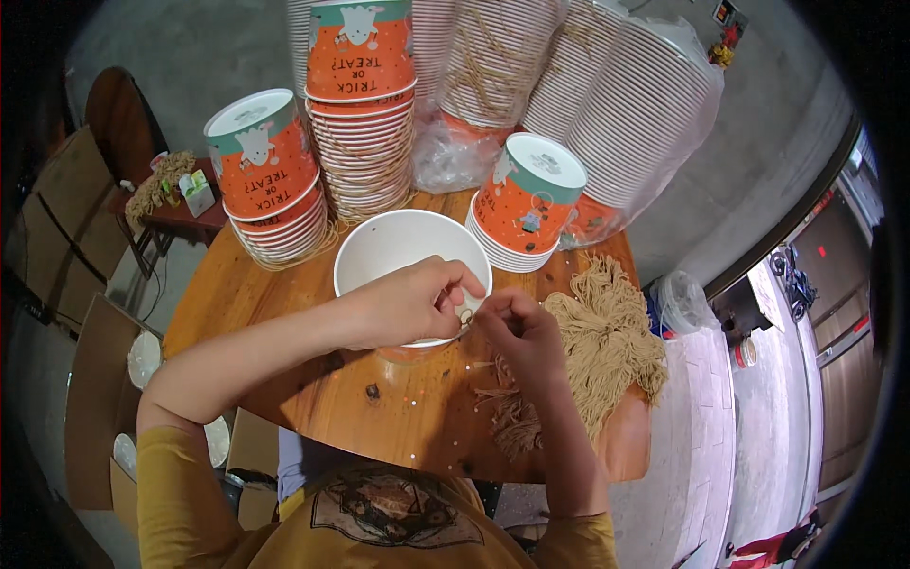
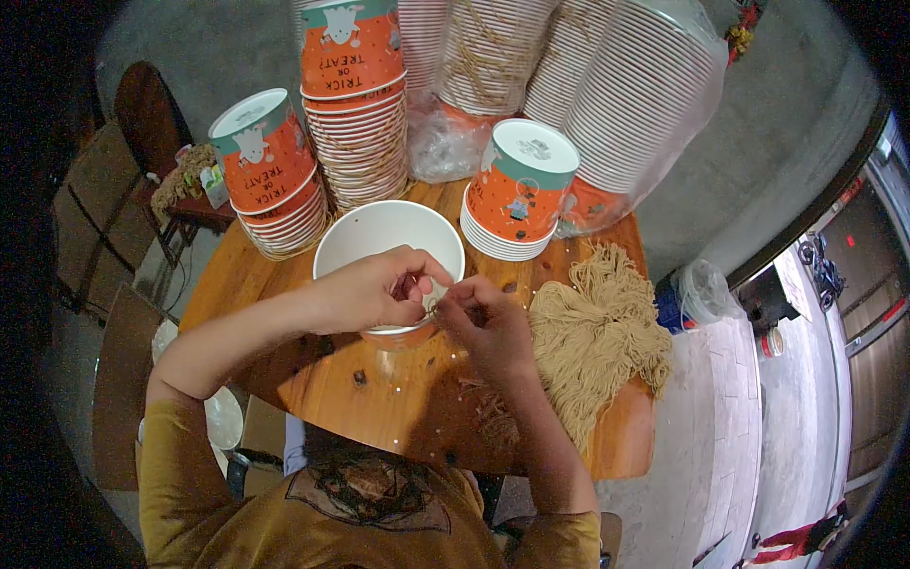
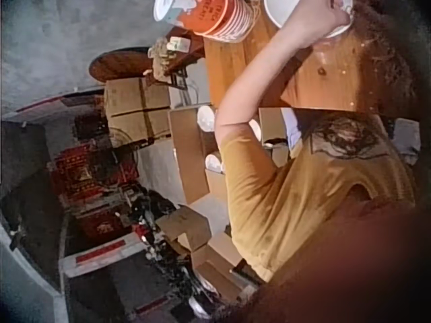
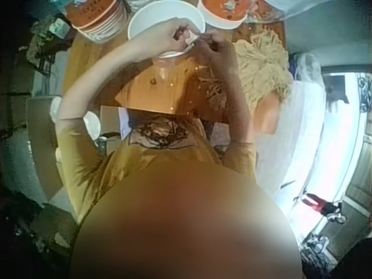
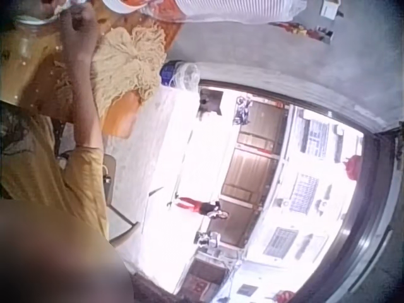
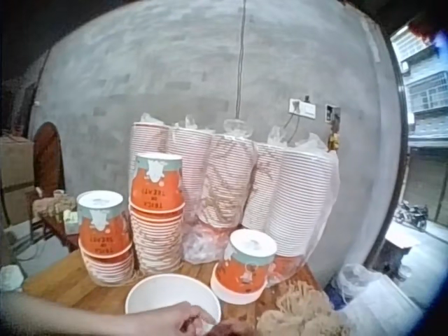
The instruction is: Attaching elastic strings to paper buckets for Halloween packaging.
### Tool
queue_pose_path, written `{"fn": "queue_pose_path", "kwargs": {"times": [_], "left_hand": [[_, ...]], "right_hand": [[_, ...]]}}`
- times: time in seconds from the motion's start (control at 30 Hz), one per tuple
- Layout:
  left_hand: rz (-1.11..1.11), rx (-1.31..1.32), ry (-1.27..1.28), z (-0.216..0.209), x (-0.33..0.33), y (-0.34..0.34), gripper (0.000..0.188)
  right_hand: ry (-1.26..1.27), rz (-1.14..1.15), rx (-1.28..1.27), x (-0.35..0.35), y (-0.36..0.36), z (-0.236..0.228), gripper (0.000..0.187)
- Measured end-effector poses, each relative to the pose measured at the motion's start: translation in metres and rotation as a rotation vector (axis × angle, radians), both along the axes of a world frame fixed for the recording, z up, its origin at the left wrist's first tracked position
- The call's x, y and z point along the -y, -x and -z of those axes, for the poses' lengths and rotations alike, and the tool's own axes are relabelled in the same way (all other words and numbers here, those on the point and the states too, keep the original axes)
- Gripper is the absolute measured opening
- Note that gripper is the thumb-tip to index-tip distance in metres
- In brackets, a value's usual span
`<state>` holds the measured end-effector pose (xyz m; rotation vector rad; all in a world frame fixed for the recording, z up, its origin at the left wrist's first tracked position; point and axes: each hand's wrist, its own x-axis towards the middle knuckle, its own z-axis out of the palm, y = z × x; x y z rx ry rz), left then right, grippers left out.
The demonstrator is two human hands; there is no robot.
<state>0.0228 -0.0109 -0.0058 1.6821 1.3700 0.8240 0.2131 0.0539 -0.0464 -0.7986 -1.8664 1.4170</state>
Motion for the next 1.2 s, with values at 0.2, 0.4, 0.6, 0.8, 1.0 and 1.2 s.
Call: {"fn": "queue_pose_path", "kwargs": {"times": [0.2,0.4,0.6,0.8,1.0,1.2], "left_hand": [[0.016,-0.017,0.179,-0.008,-0.002,0.001,0.018],[-0.041,-0.144,-0.044,-0.009,0.003,-0.004,0.016],[-0.008,-0.214,-0.123,-0.007,0.001,-0.004,0.018],[0.042,-0.162,-0.101,-0.002,0.001,-0.001,0.028],[0.001,-0.184,-0.028,0.002,0.000,0.007,0.024],[-0.024,-0.022,0.049,0.001,0.001,0.002,0.018]], "right_hand": [[0.009,-0.009,-0.031,0.003,-0.002,-0.001,0.008],[0.061,-0.001,-0.033,0.006,-0.001,-0.003,0.008],[-0.162,0.020,0.026,0.004,0.001,0.000,0.009],[-0.044,0.003,0.003,0.005,0.002,0.001,0.010],[-0.041,0.015,-0.009,0.008,0.004,0.000,0.009],[-0.061,0.028,-0.006,0.009,0.005,0.001,0.010]]}}
